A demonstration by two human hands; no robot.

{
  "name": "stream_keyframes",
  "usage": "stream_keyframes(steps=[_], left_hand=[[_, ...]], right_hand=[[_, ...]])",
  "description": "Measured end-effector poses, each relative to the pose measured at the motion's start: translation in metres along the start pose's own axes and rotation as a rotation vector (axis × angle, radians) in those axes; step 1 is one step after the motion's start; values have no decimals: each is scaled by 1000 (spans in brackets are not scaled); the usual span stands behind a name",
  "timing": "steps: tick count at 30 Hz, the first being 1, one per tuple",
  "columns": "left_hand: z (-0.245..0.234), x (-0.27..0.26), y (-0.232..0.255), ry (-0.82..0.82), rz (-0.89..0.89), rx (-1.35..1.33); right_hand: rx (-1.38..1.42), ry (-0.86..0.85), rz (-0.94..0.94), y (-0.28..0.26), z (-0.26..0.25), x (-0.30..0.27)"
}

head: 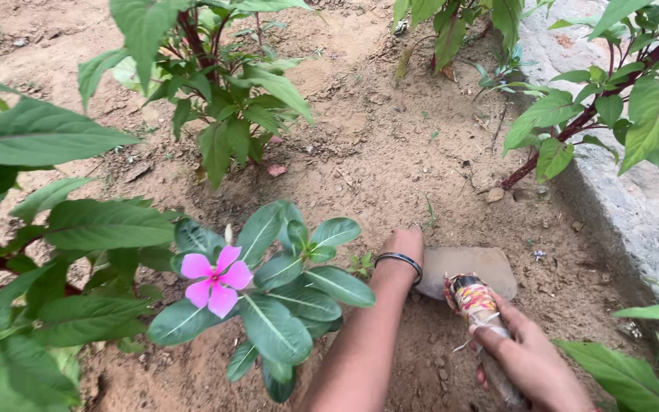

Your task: The person uses a hand hoe to loosen the soil around various plants and removes weeds by hand.

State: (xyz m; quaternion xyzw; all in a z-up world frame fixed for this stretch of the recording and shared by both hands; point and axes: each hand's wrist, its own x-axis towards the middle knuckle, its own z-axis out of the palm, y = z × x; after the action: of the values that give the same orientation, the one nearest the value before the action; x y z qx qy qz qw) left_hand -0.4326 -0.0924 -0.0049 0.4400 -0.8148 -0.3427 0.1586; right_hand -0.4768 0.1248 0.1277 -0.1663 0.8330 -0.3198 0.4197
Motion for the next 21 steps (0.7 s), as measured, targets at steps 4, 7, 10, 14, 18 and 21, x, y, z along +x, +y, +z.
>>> stream_keyframes(steps=[4,7,10,14,18,21], left_hand=[[5,5,2,32,43,85],[13,13,-4,86,111,176],[14,21,-9,107,120,216],[1,21,-11,139,88,163],[-20,34,-1,136,-18,21],[-20,46,6,146,-88,-62]], right_hand=[[-43,4,11,11,-3,12],[-16,-33,6,28,-3,19],[-228,61,-132,28,1,25],[-265,81,-10,13,11,27],[-276,147,-186,11,-18,19],[-74,164,-59,10,-26,20]])
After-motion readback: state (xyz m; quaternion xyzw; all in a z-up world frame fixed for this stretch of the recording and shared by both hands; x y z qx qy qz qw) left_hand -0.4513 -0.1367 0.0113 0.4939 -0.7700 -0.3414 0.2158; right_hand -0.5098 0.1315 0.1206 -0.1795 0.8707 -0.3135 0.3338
